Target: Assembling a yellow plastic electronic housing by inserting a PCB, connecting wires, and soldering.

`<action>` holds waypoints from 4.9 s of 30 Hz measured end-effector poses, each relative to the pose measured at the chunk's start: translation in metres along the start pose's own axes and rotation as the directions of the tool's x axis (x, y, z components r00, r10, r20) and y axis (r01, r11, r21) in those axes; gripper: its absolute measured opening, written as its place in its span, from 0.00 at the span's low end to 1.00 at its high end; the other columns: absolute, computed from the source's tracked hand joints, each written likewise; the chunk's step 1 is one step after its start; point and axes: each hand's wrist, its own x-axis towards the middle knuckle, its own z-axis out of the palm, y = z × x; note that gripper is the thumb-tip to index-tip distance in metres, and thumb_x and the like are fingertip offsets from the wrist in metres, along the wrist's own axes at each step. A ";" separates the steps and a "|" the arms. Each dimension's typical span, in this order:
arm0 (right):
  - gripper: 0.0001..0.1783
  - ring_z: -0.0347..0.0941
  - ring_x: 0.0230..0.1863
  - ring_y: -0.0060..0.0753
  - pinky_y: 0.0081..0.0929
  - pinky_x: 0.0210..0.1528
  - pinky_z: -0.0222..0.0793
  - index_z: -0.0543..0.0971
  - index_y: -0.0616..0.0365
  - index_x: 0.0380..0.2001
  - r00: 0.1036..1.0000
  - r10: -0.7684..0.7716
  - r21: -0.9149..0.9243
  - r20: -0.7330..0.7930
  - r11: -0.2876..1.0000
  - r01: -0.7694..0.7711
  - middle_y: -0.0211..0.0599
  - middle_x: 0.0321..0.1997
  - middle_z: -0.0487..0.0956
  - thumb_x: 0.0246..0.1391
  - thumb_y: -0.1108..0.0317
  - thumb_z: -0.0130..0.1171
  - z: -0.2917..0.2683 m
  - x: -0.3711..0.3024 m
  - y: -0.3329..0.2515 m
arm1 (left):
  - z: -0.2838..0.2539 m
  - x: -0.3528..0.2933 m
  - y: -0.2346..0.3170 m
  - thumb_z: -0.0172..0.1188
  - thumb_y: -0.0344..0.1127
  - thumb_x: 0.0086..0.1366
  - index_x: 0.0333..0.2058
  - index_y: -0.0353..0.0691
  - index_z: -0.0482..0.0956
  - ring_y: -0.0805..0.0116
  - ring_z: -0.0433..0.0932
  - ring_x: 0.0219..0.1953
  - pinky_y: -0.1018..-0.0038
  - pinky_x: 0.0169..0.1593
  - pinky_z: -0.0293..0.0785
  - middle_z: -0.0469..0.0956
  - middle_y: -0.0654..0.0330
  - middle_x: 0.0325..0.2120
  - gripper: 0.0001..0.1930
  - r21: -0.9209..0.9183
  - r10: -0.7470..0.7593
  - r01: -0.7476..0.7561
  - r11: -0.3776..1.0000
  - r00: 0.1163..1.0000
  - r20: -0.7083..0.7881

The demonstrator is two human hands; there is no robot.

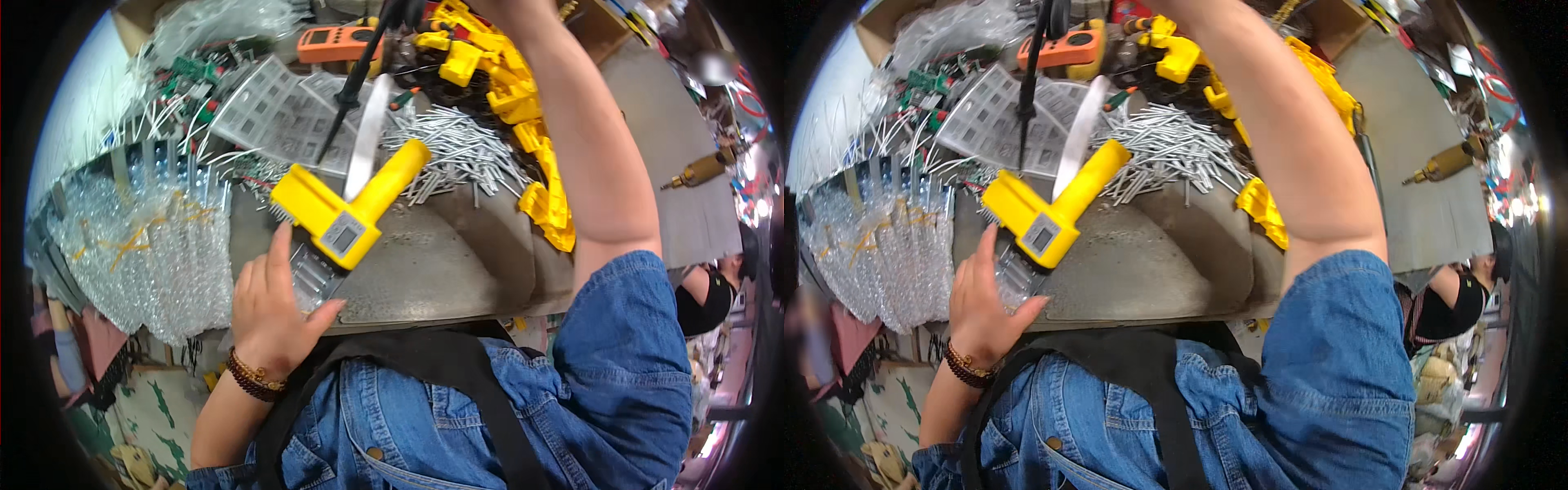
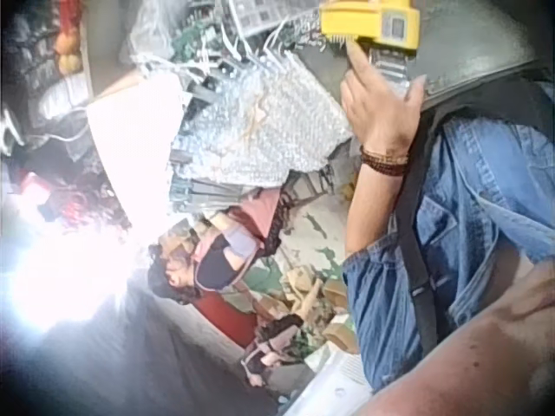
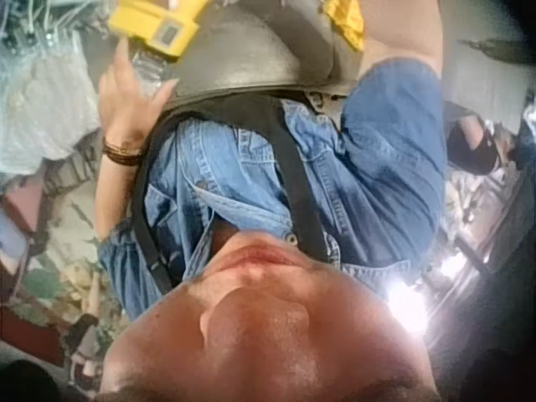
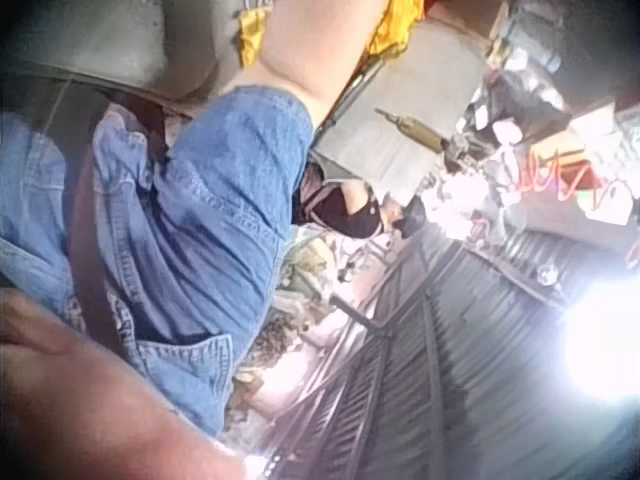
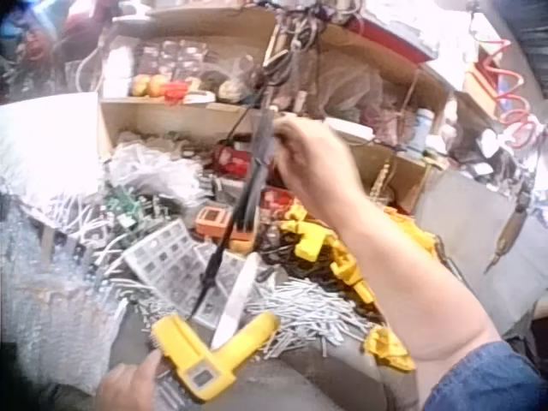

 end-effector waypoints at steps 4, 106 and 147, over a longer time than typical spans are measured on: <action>0.15 0.79 0.47 0.50 0.38 0.47 0.73 0.78 0.58 0.48 0.998 -0.048 -0.416 0.037 0.907 0.059 0.47 0.46 0.82 0.58 0.72 0.50 -0.158 -0.075 0.046 | -0.013 -0.006 0.020 0.77 0.33 0.43 0.65 0.30 0.53 0.45 0.75 0.39 0.54 0.44 0.72 0.75 0.47 0.39 0.53 -0.212 -0.055 0.058 0.976 0.998 0.021; 0.14 0.76 0.29 0.34 0.30 0.32 0.67 0.84 0.51 0.39 0.847 0.381 -0.040 0.372 0.918 -0.395 0.31 0.32 0.80 0.45 0.72 0.64 -0.144 -0.271 -0.136 | 0.028 0.069 0.036 0.72 0.28 0.45 0.29 0.40 0.76 0.45 0.73 0.55 0.59 0.57 0.69 0.73 0.46 0.56 0.13 -0.191 0.431 -0.416 0.889 0.901 0.043; 0.14 0.77 0.45 0.45 0.41 0.48 0.72 0.82 0.55 0.40 0.725 0.539 -0.378 0.428 0.836 -0.398 0.40 0.42 0.81 0.49 0.66 0.67 -0.247 -0.238 -0.064 | 0.031 0.045 0.119 0.76 0.41 0.38 0.60 0.32 0.68 0.44 0.66 0.64 0.52 0.66 0.62 0.67 0.45 0.62 0.47 0.002 0.550 -0.581 0.814 0.771 0.322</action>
